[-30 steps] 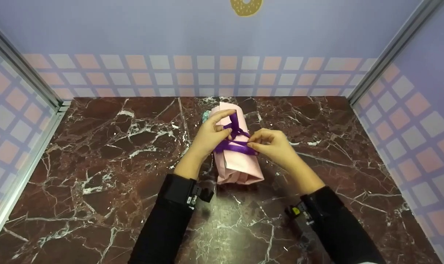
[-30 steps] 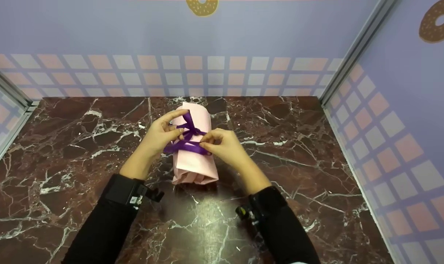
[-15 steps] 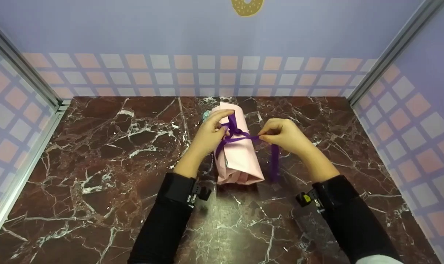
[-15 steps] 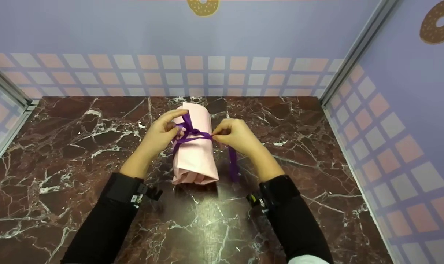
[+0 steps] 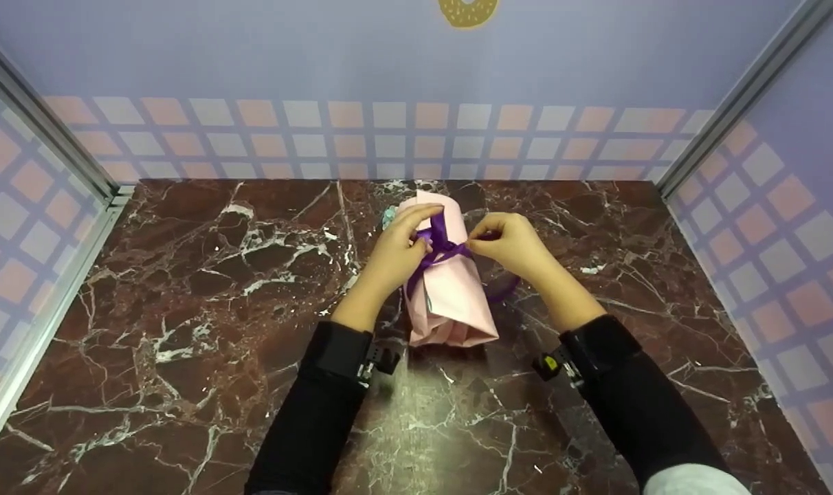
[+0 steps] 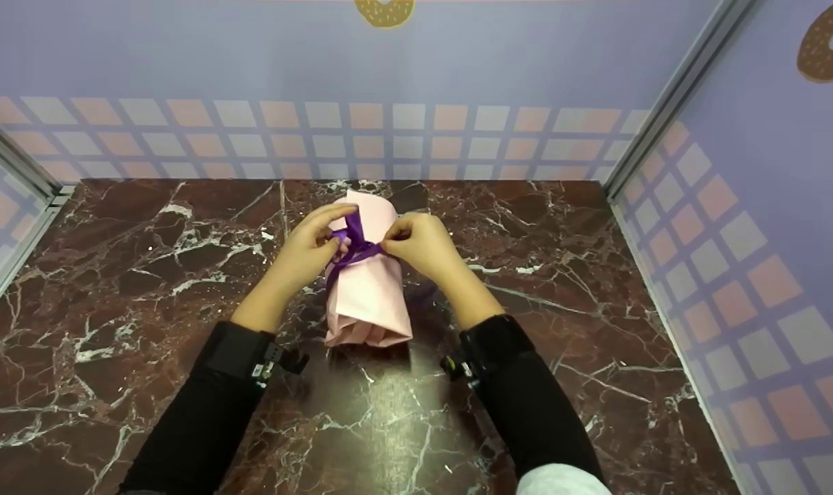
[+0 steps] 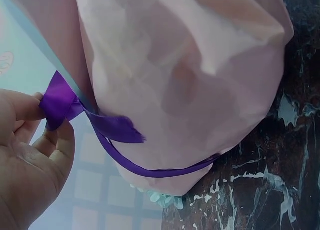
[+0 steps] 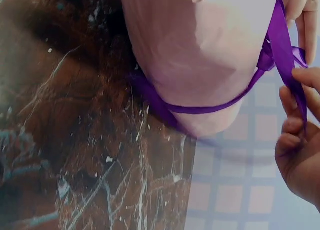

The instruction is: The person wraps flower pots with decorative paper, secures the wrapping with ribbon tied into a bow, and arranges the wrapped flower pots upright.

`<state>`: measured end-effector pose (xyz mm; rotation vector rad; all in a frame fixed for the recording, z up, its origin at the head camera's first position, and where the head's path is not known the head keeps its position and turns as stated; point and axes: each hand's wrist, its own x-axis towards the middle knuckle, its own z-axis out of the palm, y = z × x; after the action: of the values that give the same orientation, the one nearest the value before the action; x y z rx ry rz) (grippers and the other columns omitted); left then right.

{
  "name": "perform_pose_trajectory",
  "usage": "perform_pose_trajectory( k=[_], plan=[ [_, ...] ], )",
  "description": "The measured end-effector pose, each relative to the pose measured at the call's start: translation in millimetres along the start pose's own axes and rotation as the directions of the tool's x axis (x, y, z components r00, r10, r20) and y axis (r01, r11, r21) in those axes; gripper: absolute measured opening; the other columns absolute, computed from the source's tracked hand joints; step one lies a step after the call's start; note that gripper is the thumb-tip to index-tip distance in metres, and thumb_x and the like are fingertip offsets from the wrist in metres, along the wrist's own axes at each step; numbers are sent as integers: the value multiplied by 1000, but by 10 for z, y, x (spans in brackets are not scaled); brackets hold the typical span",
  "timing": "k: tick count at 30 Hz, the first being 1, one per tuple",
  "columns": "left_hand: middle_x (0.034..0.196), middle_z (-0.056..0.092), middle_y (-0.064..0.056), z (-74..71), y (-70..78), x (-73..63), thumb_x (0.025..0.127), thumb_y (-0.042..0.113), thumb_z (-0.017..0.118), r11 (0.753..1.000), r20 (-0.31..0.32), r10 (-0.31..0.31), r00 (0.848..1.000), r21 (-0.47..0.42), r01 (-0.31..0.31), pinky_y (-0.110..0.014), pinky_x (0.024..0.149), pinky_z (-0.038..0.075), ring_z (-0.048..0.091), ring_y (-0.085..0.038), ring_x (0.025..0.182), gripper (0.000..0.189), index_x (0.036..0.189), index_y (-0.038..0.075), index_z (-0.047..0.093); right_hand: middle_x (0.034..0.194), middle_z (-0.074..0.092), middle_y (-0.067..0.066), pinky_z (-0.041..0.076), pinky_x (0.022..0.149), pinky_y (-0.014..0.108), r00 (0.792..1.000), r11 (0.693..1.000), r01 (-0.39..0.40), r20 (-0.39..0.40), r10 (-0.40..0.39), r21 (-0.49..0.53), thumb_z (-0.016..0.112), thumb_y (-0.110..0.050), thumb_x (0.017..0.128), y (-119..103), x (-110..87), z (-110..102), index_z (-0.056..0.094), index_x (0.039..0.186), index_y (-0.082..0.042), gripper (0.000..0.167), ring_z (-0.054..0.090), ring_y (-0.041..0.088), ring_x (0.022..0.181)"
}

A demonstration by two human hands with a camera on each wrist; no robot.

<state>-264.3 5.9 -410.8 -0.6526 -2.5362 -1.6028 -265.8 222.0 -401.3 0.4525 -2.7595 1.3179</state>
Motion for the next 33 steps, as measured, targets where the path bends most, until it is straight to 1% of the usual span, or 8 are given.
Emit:
perform_pose_trajectory(
  k=[3,8,15,17,22,26,29,33],
  plan=[
    [146,47,-8,-3,-6,8,86,-10,55,1000,7,1,1000,6,-1,-31,98,42,47,-21,126,55,137,11,56,77,69,6,48,55,20,999,998,-47,-20,48,30,74,-8,82,-21,64,38,76,86,-2,8,56,12,63],
    [145,47,-5,-5,-6,24,88,-9,55,999,17,-13,1000,35,13,-30,84,48,57,-22,98,55,138,12,55,81,71,10,51,61,20,996,990,-80,-40,85,118,70,-1,83,-33,167,112,74,92,3,11,61,13,68],
    [146,46,-4,-7,-7,47,88,-9,58,996,29,1,1000,94,-3,-30,92,46,56,-18,107,56,140,14,53,91,72,12,53,74,23,998,994,-60,9,60,93,70,0,83,-40,264,200,75,96,2,14,65,18,81],
    [147,45,-5,-8,-14,52,88,-9,59,996,33,6,999,92,-9,-30,86,48,58,-19,96,58,140,14,53,90,71,13,53,74,24,998,989,-67,19,65,133,70,0,83,-35,286,219,75,92,3,11,64,19,80],
    [147,46,-4,-4,-49,63,87,-9,62,996,33,37,999,76,-39,-27,83,48,59,-15,91,59,140,14,53,97,70,12,52,81,23,990,933,-119,108,87,338,66,1,81,-24,317,247,69,86,10,11,63,16,91],
    [146,46,-4,1,-63,66,87,-11,61,997,45,75,996,14,-76,-24,82,50,61,-15,87,59,140,12,53,85,68,4,51,77,23,985,895,-141,152,84,424,63,1,79,-5,328,260,68,80,7,8,62,14,83],
    [146,46,-4,2,-65,65,87,-11,60,997,55,81,995,-13,-81,-23,79,52,62,-16,83,59,141,12,52,77,68,1,51,75,24,990,871,-131,98,96,472,61,2,79,18,330,261,66,74,-2,8,62,14,77],
    [146,46,-4,-14,-73,60,87,-10,62,996,33,75,997,37,-77,-23,80,50,60,-16,91,59,140,13,53,84,73,6,53,84,30,992,845,-103,-9,126,525,57,6,79,18,307,244,62,72,-8,16,67,17,83]
  ],
)
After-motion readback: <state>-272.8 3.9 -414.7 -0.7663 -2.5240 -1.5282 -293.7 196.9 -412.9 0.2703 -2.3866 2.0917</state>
